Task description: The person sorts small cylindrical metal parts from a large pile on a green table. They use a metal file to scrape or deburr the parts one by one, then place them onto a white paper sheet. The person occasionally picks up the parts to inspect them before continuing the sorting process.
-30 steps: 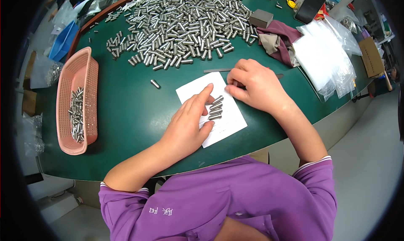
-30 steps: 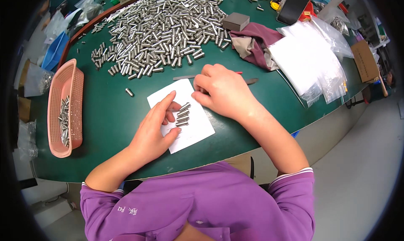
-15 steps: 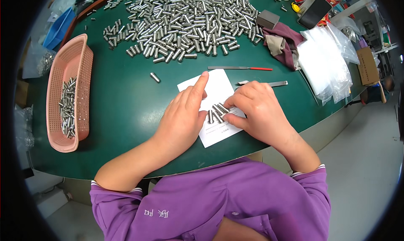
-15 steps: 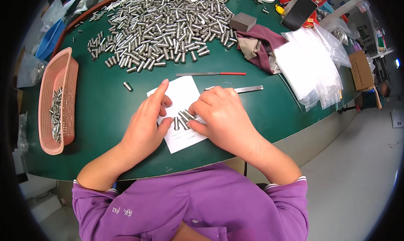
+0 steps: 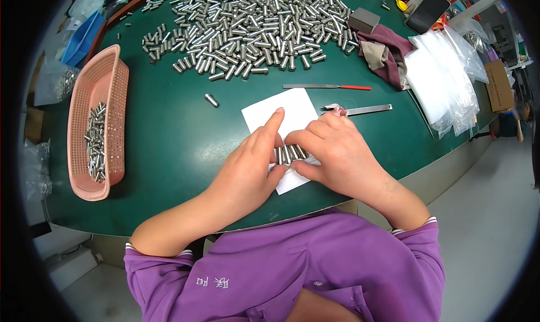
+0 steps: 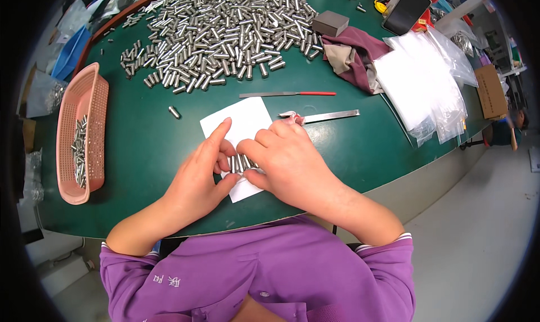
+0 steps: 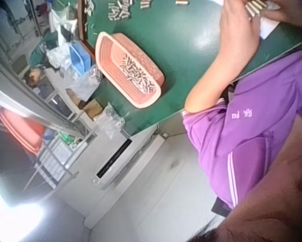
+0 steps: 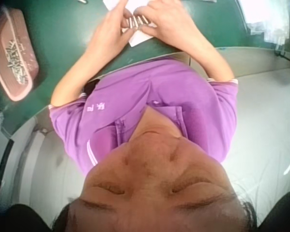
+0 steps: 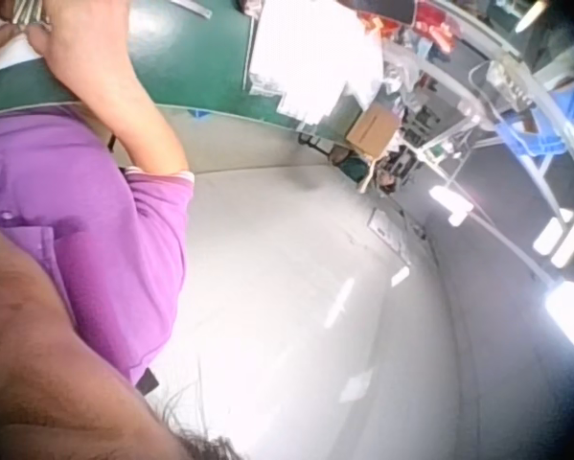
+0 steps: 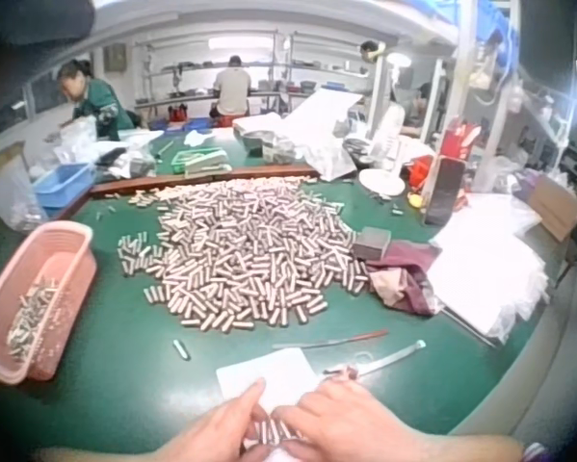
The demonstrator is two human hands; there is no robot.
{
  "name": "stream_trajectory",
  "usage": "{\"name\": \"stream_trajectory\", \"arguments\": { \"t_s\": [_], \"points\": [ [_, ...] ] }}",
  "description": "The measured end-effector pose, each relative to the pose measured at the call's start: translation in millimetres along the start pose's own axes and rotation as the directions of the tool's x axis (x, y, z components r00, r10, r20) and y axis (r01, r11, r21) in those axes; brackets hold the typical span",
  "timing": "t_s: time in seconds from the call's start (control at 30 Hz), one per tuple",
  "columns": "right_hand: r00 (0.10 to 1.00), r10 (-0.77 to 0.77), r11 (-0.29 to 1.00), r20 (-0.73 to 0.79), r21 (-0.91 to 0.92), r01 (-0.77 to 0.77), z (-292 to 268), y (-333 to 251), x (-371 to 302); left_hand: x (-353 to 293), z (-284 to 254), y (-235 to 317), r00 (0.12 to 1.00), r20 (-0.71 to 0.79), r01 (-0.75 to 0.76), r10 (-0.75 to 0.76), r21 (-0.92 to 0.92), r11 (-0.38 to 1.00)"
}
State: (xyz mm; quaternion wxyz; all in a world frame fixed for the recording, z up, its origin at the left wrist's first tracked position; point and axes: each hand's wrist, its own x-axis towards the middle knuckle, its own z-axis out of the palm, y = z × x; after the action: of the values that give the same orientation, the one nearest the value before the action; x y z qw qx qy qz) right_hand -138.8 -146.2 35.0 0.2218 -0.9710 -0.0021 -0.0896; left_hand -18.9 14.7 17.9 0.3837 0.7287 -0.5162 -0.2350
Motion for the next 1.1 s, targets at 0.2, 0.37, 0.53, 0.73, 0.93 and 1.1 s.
{"name": "stream_trajectory", "arguments": {
  "t_s": [0.2,0.37,0.53,0.73,0.93,1.1],
  "points": [
    [0.998,0.066,0.997,0.009,0.024,-0.067,-4,6,-5,4,5,0,0.999,-0.023,-0.048,0.047,-0.046,0.998],
    [0.994,0.112,0.993,-0.017,0.029,-0.111,-9,7,-7,5,7,2,1.000,-0.018,-0.027,0.025,-0.095,0.995],
    [0.988,0.150,0.987,-0.021,0.067,-0.148,-11,10,-10,7,8,2,1.000,-0.008,-0.025,0.024,-0.125,0.992],
    [0.984,0.164,0.984,-0.064,0.082,-0.158,-11,15,-15,9,10,4,0.999,-0.034,-0.045,0.040,-0.145,0.988],
    [0.982,0.172,0.980,-0.076,0.111,-0.163,-12,18,-17,9,13,3,0.997,-0.058,-0.061,0.055,-0.106,0.992],
    [0.983,0.178,0.979,-0.055,0.115,-0.171,-11,14,-17,12,13,5,1.000,-0.028,-0.013,0.012,-0.048,0.999]
  ]
}}
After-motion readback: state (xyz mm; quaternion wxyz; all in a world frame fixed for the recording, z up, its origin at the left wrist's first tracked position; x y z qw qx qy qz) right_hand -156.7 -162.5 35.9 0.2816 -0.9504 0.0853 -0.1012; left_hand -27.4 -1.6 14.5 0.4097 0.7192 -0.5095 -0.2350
